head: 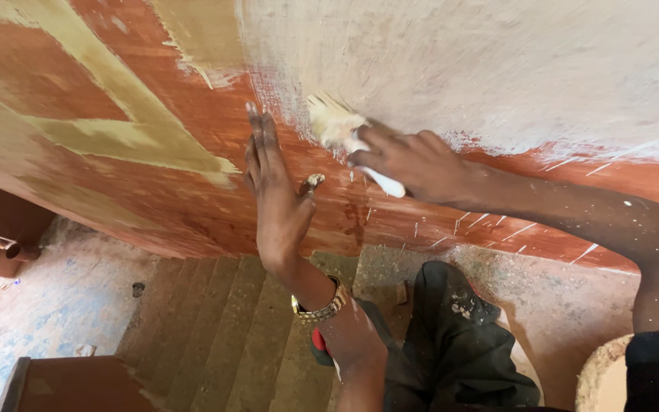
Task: The person applies white paint to a reddish-brown wall using a brush. They repeatedly dip the brush into a bowl of paint and spread it across the wall surface, gradually covering more area.
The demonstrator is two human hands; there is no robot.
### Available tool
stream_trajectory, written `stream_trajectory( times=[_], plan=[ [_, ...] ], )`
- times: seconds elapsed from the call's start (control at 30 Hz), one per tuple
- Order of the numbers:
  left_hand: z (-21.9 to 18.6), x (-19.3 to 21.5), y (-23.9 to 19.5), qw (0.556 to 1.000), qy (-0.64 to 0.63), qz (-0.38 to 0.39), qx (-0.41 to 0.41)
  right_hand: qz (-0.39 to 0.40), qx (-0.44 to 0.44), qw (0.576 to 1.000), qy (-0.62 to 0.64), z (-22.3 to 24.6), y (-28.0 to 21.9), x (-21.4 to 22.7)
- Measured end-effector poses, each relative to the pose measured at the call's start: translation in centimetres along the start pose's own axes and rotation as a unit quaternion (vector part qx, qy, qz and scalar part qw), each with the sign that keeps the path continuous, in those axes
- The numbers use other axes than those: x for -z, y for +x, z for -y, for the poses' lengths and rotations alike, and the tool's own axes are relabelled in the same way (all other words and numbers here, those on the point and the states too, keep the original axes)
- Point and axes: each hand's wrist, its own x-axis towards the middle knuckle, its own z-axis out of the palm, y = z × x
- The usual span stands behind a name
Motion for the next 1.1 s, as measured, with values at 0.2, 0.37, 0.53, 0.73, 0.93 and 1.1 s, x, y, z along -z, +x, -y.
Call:
stream_trajectory(
  times=[0.2,0.37,0.53,0.73,0.93,1.1],
  plan=[
    [-0.2,0.0,0.1,1.000,-0.009,-0.001,-0.009,-0.103,-0.069,0.992,-0.012,-2.3,-0.9,9.1],
    [-0.2,0.0,-0.1,1.000,-0.025,-0.001,-0.010,-0.240,-0.126,0.954,-0.129,-2.6,-2.4,14.0],
    [-0.6,0.0,0.1,1.000,-0.019,-0.008,-0.020,-0.242,-0.097,0.952,-0.158,-3.7,-1.1,7.3],
    [-1.0,-0.2,0.3,1.000,-0.013,0.009,0.005,0.050,0.002,0.998,-0.040,-1.7,-2.3,1.6],
    [-1.6,0.1,0.1,1.000,-0.011,0.002,-0.003,-0.077,-0.087,0.992,0.051,-3.6,-0.8,8.3],
    [-1.7,0.4,0.0,1.000,-0.022,0.014,0.008,-0.361,-0.157,0.907,-0.148,-4.2,-0.1,12.6]
  ],
)
